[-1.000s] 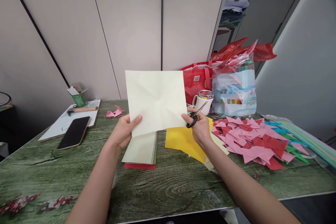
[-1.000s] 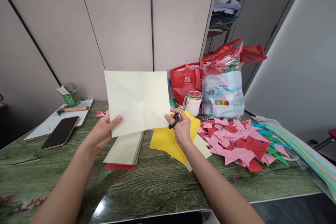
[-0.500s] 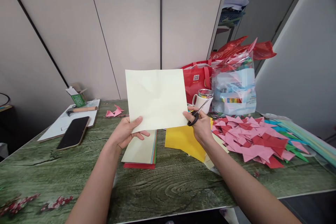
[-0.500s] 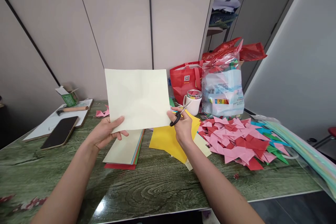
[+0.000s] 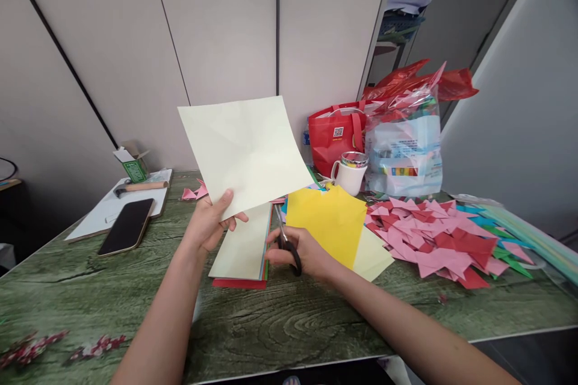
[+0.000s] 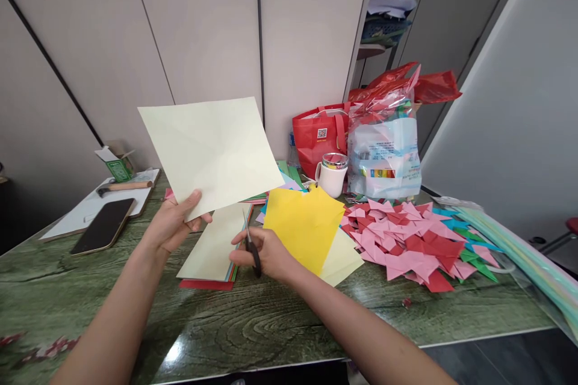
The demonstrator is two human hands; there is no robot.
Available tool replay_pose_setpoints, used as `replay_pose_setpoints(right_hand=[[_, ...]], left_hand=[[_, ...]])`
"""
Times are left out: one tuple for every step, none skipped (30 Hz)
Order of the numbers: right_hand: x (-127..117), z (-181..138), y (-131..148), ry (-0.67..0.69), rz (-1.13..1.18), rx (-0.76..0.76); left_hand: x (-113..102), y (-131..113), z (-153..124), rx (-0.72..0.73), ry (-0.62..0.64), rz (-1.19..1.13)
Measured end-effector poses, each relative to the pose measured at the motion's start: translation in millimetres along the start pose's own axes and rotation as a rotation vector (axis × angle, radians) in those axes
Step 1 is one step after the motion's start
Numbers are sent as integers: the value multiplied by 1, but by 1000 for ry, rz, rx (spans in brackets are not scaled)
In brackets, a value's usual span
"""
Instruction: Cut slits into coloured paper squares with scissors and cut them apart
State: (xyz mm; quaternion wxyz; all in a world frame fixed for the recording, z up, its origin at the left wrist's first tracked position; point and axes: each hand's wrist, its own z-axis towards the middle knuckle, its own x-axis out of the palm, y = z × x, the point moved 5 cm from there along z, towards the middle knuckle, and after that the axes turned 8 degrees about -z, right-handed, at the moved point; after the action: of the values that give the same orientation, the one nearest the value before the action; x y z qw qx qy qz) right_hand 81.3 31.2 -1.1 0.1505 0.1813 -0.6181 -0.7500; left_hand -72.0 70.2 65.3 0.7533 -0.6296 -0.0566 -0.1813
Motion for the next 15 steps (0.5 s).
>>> replay_pose_setpoints(right_hand=[[3,-1,0,9,-9,6],[4,-1,0,5,-16,8],[4,-1,0,-10,-20,6],[3,-1,1,-32,-23,2],[1,-1,2,-54,-23,-4],[-1,-1,3,-74,-22,-12],[-3,-1,5,-90,-19,-22],[-4,-1,6,-103,-16,-31],[-5,-1,7,-111,-10,-39],[-6,-1,7,-115,-4,-43],[-6,-1,7,-120,3,-45],[-7,-1,8,-125,10,-45],[-7,-2,8,-128,18,-44],[-7,-2,8,-131,26,-42],[-7,-2,8,-133,32,-40]], left_hand=[[3,0,-1,-13,9,9],[6,1,-2,-21,17,18],[9,1,-3,-26,29,25],[12,2,-4,-28,42,31],[15,2,-5,-29,60,37],[17,3,-6,-32,81,44],[20,4,-7,-36,100,51],[21,5,-7,-38,115,58],[22,5,-8,-36,126,64],[23,5,-8,-31,132,70],[23,5,-8,-27,136,74],[23,5,-8,-25,140,77],[23,6,-8,-25,146,80],[23,6,-8,-27,153,82],[23,6,-8,-29,160,85]])
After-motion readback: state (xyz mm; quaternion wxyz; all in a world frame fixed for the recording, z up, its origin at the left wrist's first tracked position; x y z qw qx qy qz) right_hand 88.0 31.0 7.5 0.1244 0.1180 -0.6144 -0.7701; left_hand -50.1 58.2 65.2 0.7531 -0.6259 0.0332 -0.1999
